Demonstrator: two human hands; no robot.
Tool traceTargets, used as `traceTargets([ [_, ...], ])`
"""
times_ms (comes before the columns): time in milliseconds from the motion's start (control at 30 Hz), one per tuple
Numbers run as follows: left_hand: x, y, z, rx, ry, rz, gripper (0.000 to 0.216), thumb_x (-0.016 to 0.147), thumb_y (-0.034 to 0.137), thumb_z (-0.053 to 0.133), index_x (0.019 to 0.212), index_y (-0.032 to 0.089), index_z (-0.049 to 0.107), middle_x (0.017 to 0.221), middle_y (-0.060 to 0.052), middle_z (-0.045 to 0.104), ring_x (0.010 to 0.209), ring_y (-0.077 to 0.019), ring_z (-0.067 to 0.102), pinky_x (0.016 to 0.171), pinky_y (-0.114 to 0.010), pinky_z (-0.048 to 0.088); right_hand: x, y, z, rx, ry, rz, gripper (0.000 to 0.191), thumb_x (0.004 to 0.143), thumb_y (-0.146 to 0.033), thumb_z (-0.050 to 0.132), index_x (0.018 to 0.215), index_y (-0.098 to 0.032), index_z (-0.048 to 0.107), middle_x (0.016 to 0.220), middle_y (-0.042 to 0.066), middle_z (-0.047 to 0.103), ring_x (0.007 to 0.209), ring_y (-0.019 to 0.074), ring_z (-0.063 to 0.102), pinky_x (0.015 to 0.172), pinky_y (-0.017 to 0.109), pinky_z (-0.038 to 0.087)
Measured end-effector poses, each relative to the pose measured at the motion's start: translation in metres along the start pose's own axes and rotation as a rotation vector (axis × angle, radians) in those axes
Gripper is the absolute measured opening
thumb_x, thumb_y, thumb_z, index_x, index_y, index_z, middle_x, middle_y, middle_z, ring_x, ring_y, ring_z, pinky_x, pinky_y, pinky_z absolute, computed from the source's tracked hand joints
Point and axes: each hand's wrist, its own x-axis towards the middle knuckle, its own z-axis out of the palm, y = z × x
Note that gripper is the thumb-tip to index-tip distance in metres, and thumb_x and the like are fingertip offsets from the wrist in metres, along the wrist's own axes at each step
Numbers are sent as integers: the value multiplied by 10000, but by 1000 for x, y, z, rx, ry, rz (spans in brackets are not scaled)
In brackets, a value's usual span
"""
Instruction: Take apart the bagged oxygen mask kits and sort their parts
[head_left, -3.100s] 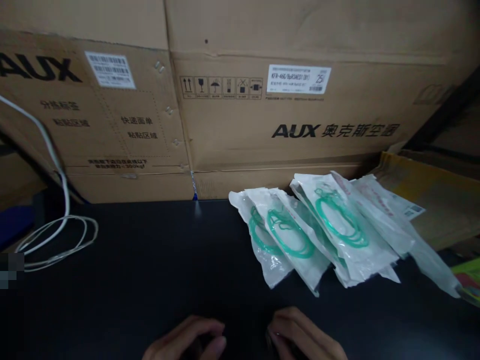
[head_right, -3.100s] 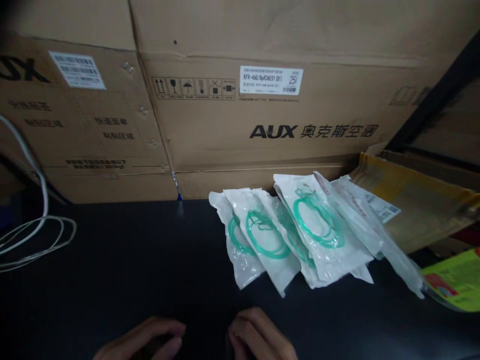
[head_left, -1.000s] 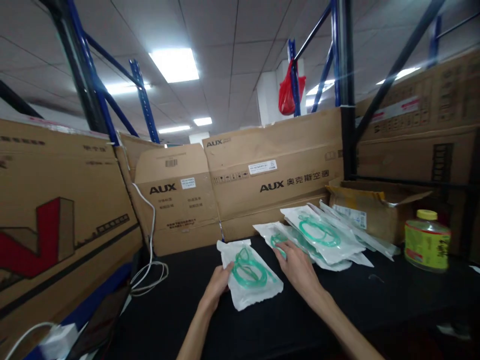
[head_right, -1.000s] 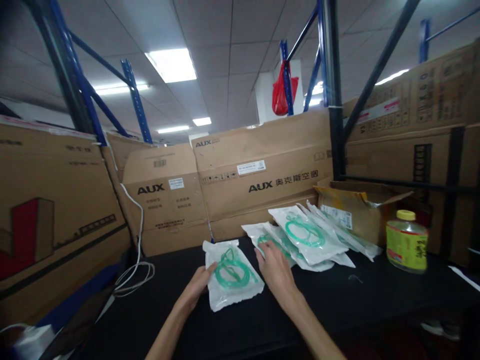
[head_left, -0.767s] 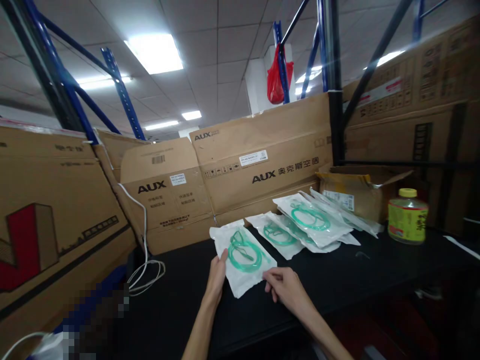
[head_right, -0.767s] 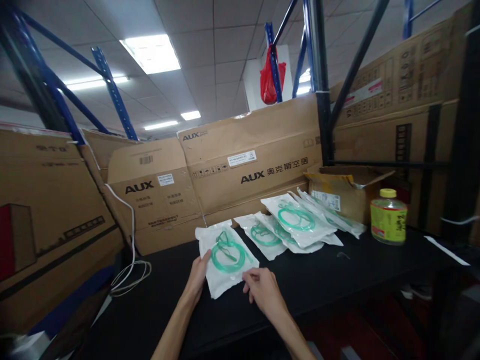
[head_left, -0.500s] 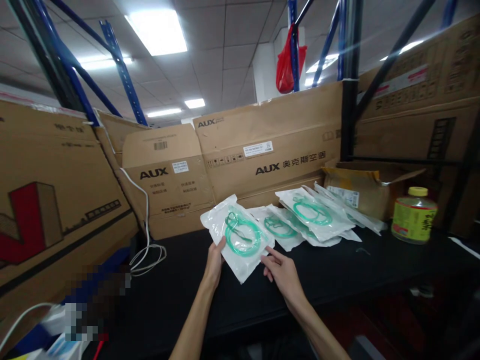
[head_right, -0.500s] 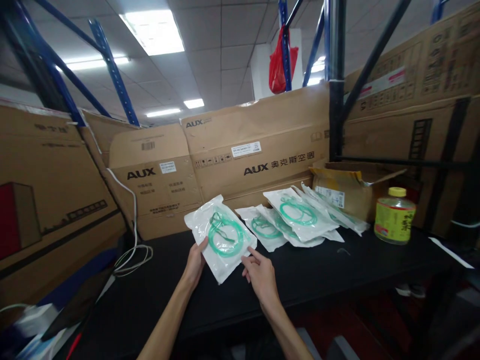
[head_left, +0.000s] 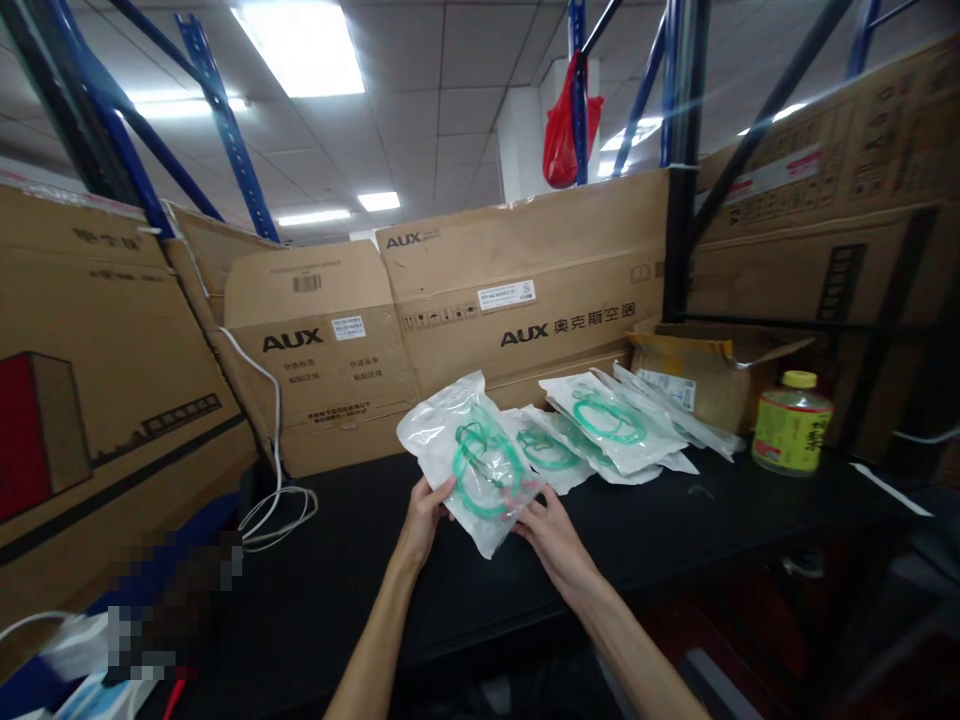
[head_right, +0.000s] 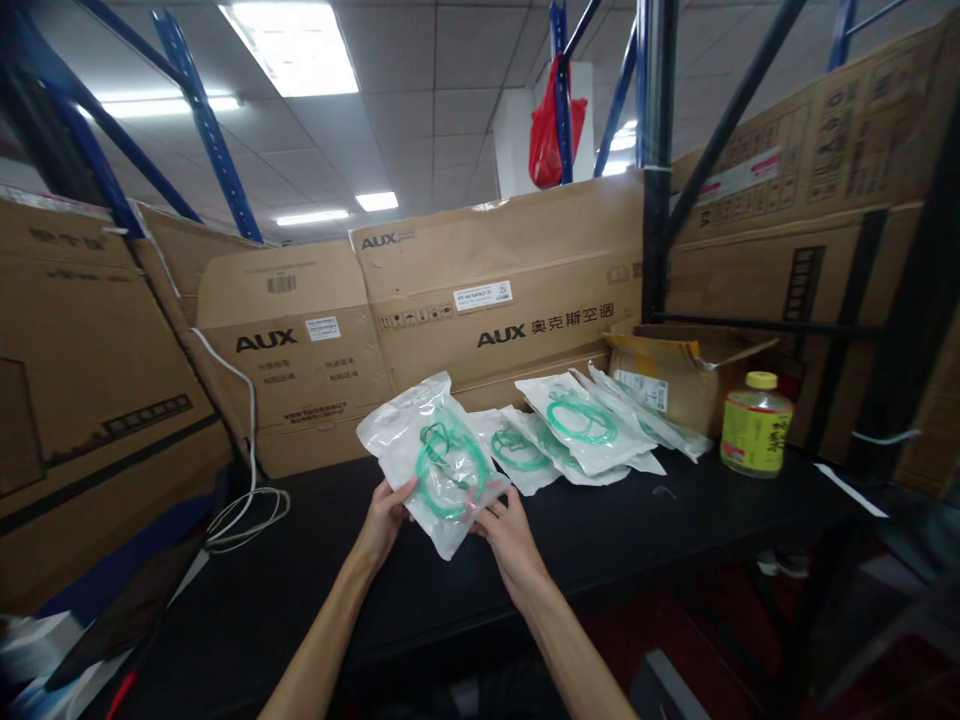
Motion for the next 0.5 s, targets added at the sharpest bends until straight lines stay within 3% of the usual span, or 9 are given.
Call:
traceTargets([
  [133, 0, 0, -1, 13, -14, -17, 392, 677, 418, 836, 884, 132, 666, 701, 2, 631, 542, -119, 544, 475, -228, 377, 1, -2, -2, 33, -27, 46, 557, 604, -390, 919, 1022, -171, 623, 793, 41, 753, 718, 204, 705, 644, 301, 527],
  [300, 1, -1, -2, 26, -18, -35, 407, 653, 407, 850, 894, 118, 696, 724, -18, 651, 559, -126, 560, 456, -221, 374, 1, 1, -4, 53, 19, 33, 521, 630, -404, 904, 999, -172, 618, 806, 36, 744, 683, 175, 668, 617, 282, 500],
  [500, 3, -1, -4, 27, 18, -38, 475, 693, 499, 826, 962, 125, 708, 732, -15, 651, 565, -121, 561, 461, -207, 384, 3, 8, -5, 44, 102, -21, 539, 631, -334, 879, 1058, -209, 575, 599, -80, 627, 525, 119, 532, 550, 245, 428],
])
